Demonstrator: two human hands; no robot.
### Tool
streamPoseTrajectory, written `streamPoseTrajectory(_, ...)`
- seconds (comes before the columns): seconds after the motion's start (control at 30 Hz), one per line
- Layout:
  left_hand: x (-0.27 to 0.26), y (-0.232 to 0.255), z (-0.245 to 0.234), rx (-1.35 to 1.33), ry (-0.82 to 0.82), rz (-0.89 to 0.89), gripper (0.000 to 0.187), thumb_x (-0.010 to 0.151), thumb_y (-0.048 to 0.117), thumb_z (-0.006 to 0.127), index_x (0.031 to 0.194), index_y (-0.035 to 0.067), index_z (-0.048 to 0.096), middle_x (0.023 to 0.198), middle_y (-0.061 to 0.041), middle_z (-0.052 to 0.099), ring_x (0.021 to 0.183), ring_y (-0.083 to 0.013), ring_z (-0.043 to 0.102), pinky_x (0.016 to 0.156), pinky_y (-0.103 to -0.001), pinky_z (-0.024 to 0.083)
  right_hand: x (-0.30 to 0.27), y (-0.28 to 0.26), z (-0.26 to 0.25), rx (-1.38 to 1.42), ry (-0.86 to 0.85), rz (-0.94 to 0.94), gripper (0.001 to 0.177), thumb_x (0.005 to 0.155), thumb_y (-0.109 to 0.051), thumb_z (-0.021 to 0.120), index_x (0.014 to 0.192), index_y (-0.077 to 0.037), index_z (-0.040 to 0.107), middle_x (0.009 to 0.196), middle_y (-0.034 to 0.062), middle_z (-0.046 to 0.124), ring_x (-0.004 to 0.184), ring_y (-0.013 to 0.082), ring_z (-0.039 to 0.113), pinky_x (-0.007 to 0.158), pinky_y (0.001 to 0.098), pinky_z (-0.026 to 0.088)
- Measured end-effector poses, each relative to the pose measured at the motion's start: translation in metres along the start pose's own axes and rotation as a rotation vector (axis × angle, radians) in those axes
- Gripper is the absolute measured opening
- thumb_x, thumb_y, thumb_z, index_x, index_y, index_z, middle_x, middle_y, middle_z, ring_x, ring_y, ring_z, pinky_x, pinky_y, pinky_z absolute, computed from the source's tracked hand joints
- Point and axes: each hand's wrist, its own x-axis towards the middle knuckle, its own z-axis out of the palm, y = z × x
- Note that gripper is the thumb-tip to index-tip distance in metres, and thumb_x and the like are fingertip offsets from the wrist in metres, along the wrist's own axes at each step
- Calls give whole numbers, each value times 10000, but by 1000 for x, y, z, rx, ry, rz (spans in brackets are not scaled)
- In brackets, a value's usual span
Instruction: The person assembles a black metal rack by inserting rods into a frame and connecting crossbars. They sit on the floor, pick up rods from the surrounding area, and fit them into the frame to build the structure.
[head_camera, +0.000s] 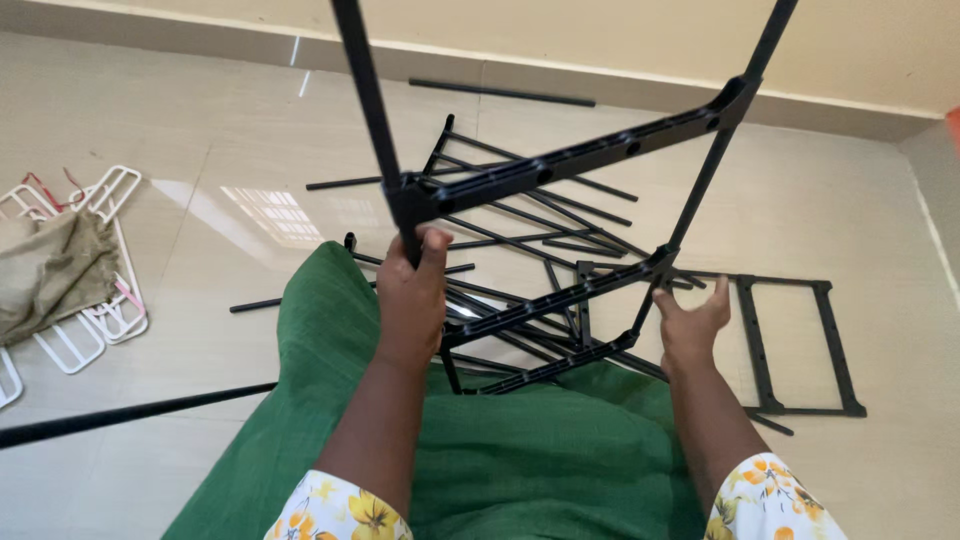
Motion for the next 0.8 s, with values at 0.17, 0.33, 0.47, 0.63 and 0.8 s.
streamPoseTrajectory(0.17,11,-19,-13,66,78,-204,433,924,453,733,1083,52,693,690,83,486,578,-34,399,505,-232,307,-4,77,7,261,-365,764,1027,887,-292,754,1653,-93,98,1703,218,203,1566,393,199,1201,669,233)
streamPoseTrajectory(0.33,26,-3,-16,110,52,-216,459,922,464,717,1147,64,704,656,93,451,545,-28,374,489,-228,290,2,119,27,65,-443,861,802,873,-279,746,1557,-155,348,1667,212,287,1564,399,220,1203,682,252)
streamPoseTrajectory(0.47,38,1,-28,98,167,-250,451,930,420,715,1173,41,692,643,60,459,530,-53,373,477,-237,296,2,142,34,-87,-487,874,454,865,-303,784,1242,-124,607,1511,154,482,1456,342,365,1160,643,319)
streamPoseTrajectory(0.63,49,-14,-41,83,311,-161,469,987,250,683,1387,41,552,976,5,572,883,-81,529,813,-234,477,0,147,37,-21,-381,675,524,970,-545,708,899,-51,548,881,119,526,779,269,523,683,529,486)
streamPoseTrajectory(0.8,48,-37,-51,123,260,-189,639,965,123,636,1533,94,347,1271,-12,581,1186,-110,567,1057,-277,451,14,111,35,-177,-340,494,547,940,-549,725,787,-42,592,710,80,546,654,215,506,583,382,426)
